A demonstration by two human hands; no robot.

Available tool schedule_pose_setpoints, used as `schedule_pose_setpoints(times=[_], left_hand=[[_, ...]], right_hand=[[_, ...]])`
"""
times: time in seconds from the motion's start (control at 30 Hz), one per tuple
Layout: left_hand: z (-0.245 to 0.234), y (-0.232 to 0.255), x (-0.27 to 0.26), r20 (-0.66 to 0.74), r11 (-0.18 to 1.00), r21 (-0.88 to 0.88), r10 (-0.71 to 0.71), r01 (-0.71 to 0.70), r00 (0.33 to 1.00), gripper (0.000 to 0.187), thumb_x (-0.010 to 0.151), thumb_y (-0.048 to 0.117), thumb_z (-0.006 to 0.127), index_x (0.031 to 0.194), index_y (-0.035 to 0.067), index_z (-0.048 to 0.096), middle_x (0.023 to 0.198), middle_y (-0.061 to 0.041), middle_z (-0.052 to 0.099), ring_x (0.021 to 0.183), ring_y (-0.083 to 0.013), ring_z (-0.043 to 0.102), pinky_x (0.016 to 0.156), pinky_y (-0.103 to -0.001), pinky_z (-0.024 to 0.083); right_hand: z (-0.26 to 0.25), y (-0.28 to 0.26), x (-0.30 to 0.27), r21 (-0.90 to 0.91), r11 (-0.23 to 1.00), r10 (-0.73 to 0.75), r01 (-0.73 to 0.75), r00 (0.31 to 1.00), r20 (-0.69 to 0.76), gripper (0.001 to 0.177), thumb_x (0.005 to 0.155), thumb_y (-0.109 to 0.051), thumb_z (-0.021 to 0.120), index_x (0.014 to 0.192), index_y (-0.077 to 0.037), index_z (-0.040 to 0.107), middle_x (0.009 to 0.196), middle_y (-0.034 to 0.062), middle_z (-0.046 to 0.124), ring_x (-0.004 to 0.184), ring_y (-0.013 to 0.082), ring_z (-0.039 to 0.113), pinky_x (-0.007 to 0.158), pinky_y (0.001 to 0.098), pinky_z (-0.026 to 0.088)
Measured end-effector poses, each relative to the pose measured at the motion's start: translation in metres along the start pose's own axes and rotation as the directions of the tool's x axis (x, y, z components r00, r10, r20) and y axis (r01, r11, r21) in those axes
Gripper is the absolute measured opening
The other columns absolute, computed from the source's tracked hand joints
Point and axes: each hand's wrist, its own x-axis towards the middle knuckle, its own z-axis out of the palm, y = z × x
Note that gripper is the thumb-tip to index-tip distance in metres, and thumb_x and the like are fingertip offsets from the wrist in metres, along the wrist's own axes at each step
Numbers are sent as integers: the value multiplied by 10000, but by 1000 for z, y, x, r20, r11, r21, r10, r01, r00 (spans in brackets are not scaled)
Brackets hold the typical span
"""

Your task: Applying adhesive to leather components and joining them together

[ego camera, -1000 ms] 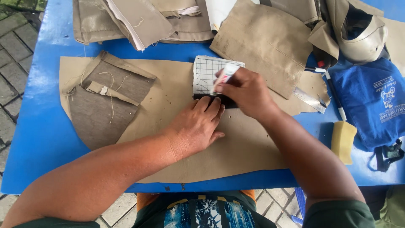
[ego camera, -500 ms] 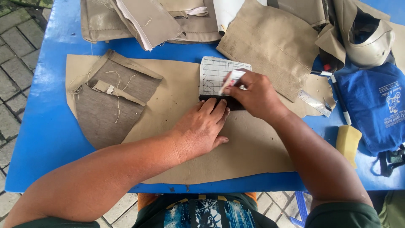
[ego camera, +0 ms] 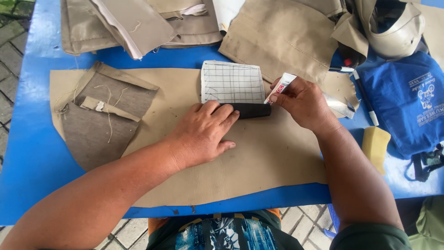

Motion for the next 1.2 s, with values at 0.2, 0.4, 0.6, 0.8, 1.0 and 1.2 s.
schedule_pose_setpoints(times=[0.2, 0.4, 0.6, 0.8, 1.0, 1.2], left_hand=[[3, -1, 0, 4, 1000, 20, -4, 4, 1000, 672, 904, 576, 659, 1378, 105, 582, 1336, -78, 495, 1222, -303, 498, 971, -471, 480], [12, -10, 3, -50, 1000, -6, -13, 12, 999, 456, 999, 409, 633, 1336, 102, 636, 1266, -98, 539, 1158, -289, 552, 966, -443, 515], [-2, -30, 5, -45, 997, -1, -77, 77, 996, 308, 1024, 239, 628, 1248, 30, 651, 1073, -97, 565, 994, -258, 658, 792, -366, 590], [0, -27, 2, -104, 988, -64, -149, 143, 983, 303, 1041, 252, 578, 1286, 87, 644, 1007, -84, 611, 964, -284, 698, 781, -382, 601], [4, -34, 7, -211, 949, -242, -257, 205, 943, 378, 931, 223, 745, 1262, 144, 580, 1044, -50, 554, 879, -303, 731, 712, -400, 638], [40, -38, 14, -458, 985, 94, -88, 147, 884, 155, 962, 312, 739, 935, 176, 668, 976, -29, 480, 851, -238, 615, 660, -322, 521]], right_hand=[[-1, 12, 1, 174, 982, -75, 80, 997, -37, 127, 944, 6, 672, 1037, -77, 698, 915, 146, 705, 845, 228, 686, 813, 349, 554], [15, -53, -17, -137, 931, -310, 337, 932, 190, 229, 768, 26, 791, 980, -54, 770, 859, 171, 684, 698, 278, 681, 614, 350, 546], [14, -31, -9, -361, 825, -396, 434, 901, 177, 264, 837, -161, 859, 1079, -107, 769, 1081, 129, 672, 904, 395, 725, 775, 484, 606], [13, -35, -15, -168, 911, -338, 376, 916, 216, 181, 877, -125, 812, 1046, -68, 786, 917, 150, 751, 887, 351, 741, 818, 428, 571], [21, -29, -14, -263, 952, -131, 157, 985, 114, 266, 845, -155, 841, 1101, -150, 767, 923, 107, 763, 873, 346, 743, 822, 444, 574], [29, -21, -13, -500, 851, -181, 161, 983, 9, 222, 822, -238, 877, 1007, -174, 772, 941, 74, 713, 862, 339, 731, 756, 453, 588]])
